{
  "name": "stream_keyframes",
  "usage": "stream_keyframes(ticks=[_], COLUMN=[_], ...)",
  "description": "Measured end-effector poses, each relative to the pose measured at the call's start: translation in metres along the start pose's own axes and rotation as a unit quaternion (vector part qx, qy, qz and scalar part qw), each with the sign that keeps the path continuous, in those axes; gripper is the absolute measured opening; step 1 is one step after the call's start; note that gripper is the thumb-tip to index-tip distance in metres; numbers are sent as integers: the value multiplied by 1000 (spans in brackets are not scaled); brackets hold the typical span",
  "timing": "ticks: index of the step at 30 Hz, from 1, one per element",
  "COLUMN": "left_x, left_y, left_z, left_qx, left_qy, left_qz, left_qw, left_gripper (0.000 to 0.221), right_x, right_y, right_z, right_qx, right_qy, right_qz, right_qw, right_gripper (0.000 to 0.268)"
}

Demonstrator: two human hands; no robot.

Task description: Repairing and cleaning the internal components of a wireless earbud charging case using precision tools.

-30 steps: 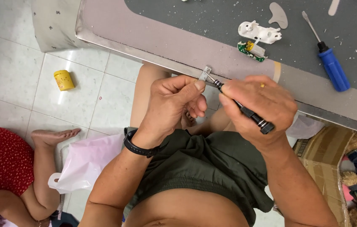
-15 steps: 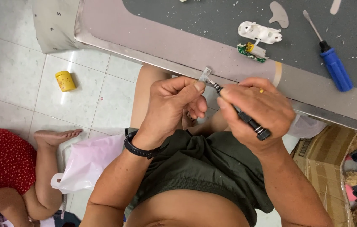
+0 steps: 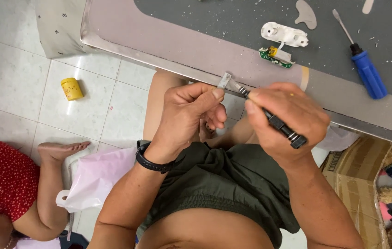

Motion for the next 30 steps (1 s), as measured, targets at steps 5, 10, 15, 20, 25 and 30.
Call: stream_keyframes(ticks=[5,10,15,20,25,30], left_x=[0,1,0,1,0,0], left_y=[0,1,-2,-1,-1,0], left_z=[-1,-2,-1,-2,-1,-1], left_qx=[3,4,-2,3,-2,2], left_qy=[5,3,3,5,-3,-4], left_qz=[1,0,-4,-1,1,5], left_qw=[1000,1000,1000,1000,1000,1000], left_gripper=[15,15,15,15,15,16], right_x=[0,1,3,2,2,1], right_y=[0,1,2,2,-1,0], right_z=[0,1,3,4,0,3], right_qx=[-8,-12,-43,-38,-22,-23], right_qy=[-13,-15,-17,-17,-25,-18], right_qz=[2,-2,-2,-6,-7,-3], right_qw=[1000,1000,999,999,999,1000], right_gripper=[21,21,21,21,19,23])
Point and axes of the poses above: each hand's wrist, its own y-axis away from the middle knuckle, its own x-axis out of the back of the hand, z = x × y, the point moved 7 cm from there along -y, towards the middle knuckle, and after that the axes turned 4 degrees about -y, right-handed, at the moved point
